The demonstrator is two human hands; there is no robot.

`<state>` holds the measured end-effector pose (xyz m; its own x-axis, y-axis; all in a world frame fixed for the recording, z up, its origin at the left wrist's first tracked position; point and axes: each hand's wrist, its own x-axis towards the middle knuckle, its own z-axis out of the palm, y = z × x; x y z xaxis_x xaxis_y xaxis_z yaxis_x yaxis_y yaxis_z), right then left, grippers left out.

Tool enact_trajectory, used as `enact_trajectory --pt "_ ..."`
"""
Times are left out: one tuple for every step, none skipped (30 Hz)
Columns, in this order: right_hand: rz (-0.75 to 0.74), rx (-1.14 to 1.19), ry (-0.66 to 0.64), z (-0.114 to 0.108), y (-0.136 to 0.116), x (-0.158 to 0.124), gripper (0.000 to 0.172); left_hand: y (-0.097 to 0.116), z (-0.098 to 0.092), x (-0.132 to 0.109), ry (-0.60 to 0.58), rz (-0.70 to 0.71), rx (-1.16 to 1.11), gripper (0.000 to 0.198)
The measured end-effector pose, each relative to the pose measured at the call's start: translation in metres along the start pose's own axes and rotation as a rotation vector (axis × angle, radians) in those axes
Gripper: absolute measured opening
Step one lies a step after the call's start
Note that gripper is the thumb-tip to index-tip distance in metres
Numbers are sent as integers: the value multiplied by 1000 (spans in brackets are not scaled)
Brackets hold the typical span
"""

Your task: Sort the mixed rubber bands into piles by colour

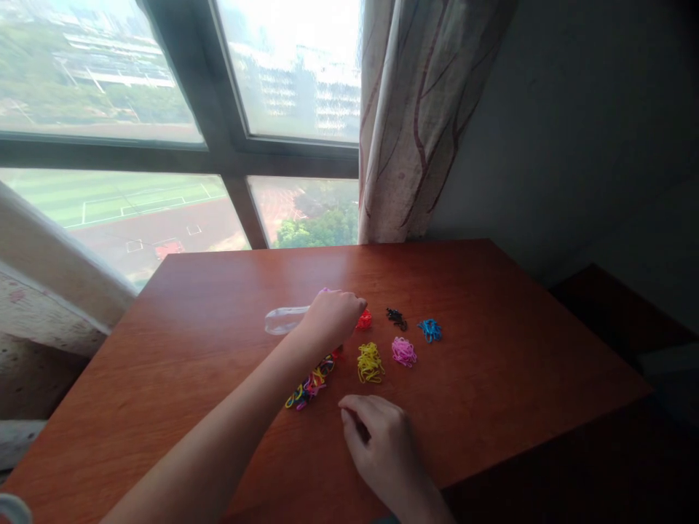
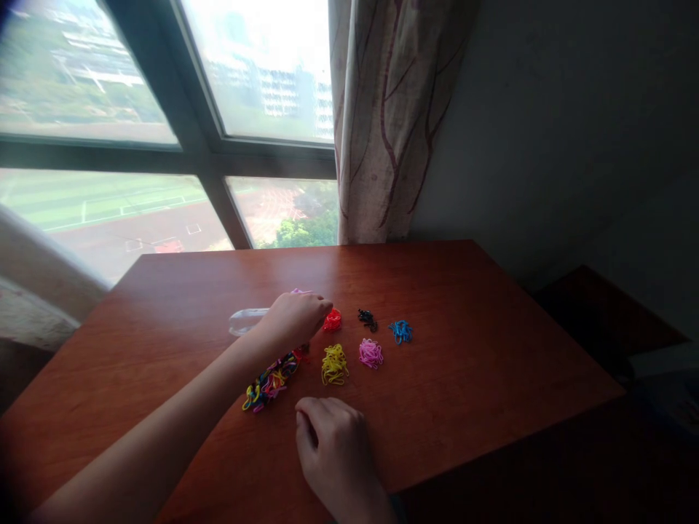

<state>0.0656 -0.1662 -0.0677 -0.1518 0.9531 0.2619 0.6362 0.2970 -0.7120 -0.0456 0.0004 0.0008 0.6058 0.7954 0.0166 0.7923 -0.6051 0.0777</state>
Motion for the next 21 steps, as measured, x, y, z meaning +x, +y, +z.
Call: enact_trajectory --pt "3 3 -4 0 0 0 21 0 0 2 -1 1 2 15" --pt "6 5 -9 -1 -1 0 21 0 0 3 0 0 3 15" --pt "8 7 -12 -1 -1 -1 21 0 0 3 4 -3 3 16" --pt "12 9 -15 -2 -1 -1 21 0 -1 2 9 -6 2 16" --pt "15 11 -18 -2 -2 -1 21 0 -2 0 15 -11 0 16" --pt "15 13 -20 -2 -2 -1 21 0 -3 -4 21 -17 -4 17" --pt "13 14 -22 -2 -2 -1 21 -1 -5 -9 26 -25 -9 18" --pt "11 12 -25 -2 -2 -1 21 -2 -6 -15 31 -34 -14 20" --pt "8 8 -27 -2 -1 -1 21 -3 -6 -22 37 -44 -22 21" --pt "6 1 -31 -2 -1 -1 21 -4 -7 -29 44 -52 -31 22" --pt "4 -6 -32 -1 -1 -1 21 -6 -7 -37 53 -58 -42 23" --pt "5 -14 -32 -1 -1 -1 21 -7 -6 -46 63 -62 -54 23" --pt "7 -20 -34 -1 -1 -1 21 -9 -6 -55 73 -63 -67 23" --pt "7 -26 -35 -1 -1 0 21 -11 -5 -64 84 -64 -81 22" --pt "7 -33 -36 -1 -1 0 21 -12 -4 -74 97 -68 -98 21" --pt "7 -42 -39 -1 -1 0 21 -14 -3 -83 114 -73 -119 21" --pt "7 -53 -42 -1 -2 -1 21 -15 -1 -92 140 -83 -152 21" --pt "4 -66 -46 -1 -2 -1 21 -17 1 -102 166 -95 -185 20" --pt "4 -80 -49 -1 -3 -1 21 -18 4 -111 185 -102 -213 20" --pt "4 -94 -51 -1 -3 -1 21 -19 7 -120 200 -111 -240 20" --pt "3 -108 -54 -1 -3 -1 21 -20 11 -129 207 -123 -261 20"
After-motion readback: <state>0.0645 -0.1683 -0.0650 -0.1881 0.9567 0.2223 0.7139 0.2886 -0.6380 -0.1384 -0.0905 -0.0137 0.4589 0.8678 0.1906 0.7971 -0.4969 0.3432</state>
